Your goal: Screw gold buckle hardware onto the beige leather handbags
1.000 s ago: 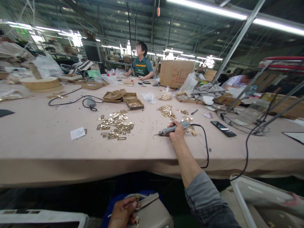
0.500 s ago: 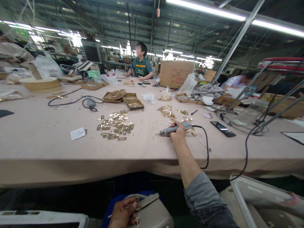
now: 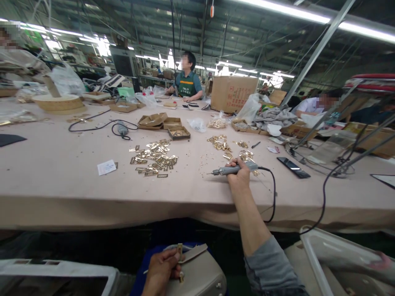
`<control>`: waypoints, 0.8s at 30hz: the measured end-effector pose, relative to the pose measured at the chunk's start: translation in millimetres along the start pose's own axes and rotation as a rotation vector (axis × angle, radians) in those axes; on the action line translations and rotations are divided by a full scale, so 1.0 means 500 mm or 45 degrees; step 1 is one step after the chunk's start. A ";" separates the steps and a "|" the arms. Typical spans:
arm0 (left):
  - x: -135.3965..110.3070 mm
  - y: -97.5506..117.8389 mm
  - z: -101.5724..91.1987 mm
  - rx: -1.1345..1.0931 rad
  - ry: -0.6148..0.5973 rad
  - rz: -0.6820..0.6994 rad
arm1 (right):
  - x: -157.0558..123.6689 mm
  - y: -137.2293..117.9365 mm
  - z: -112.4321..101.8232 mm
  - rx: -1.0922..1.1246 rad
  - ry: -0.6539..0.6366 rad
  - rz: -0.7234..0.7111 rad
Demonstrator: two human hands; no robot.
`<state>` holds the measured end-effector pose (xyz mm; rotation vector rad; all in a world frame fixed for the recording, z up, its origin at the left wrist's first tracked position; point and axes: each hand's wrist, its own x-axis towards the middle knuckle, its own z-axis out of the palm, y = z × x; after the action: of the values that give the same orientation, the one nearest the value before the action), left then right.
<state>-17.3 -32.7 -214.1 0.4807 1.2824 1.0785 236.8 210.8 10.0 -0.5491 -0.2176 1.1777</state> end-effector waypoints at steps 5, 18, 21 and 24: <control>-0.019 0.029 0.018 -0.035 0.033 -0.045 | -0.154 -0.037 -0.014 -0.059 -0.185 -0.017; -0.035 0.024 0.013 -0.082 0.021 -0.144 | -0.432 0.151 -0.181 -0.634 -0.190 -0.023; -0.035 0.026 0.014 -0.083 0.025 -0.153 | -0.438 0.181 -0.198 -0.677 -0.185 -0.022; -0.036 0.027 0.015 -0.087 0.030 -0.163 | -0.443 0.198 -0.208 -0.700 -0.195 -0.031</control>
<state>-14.0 -39.5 -191.7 0.3306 1.2753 1.0191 117.6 4.0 -103.0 -0.9322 -0.6894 1.1353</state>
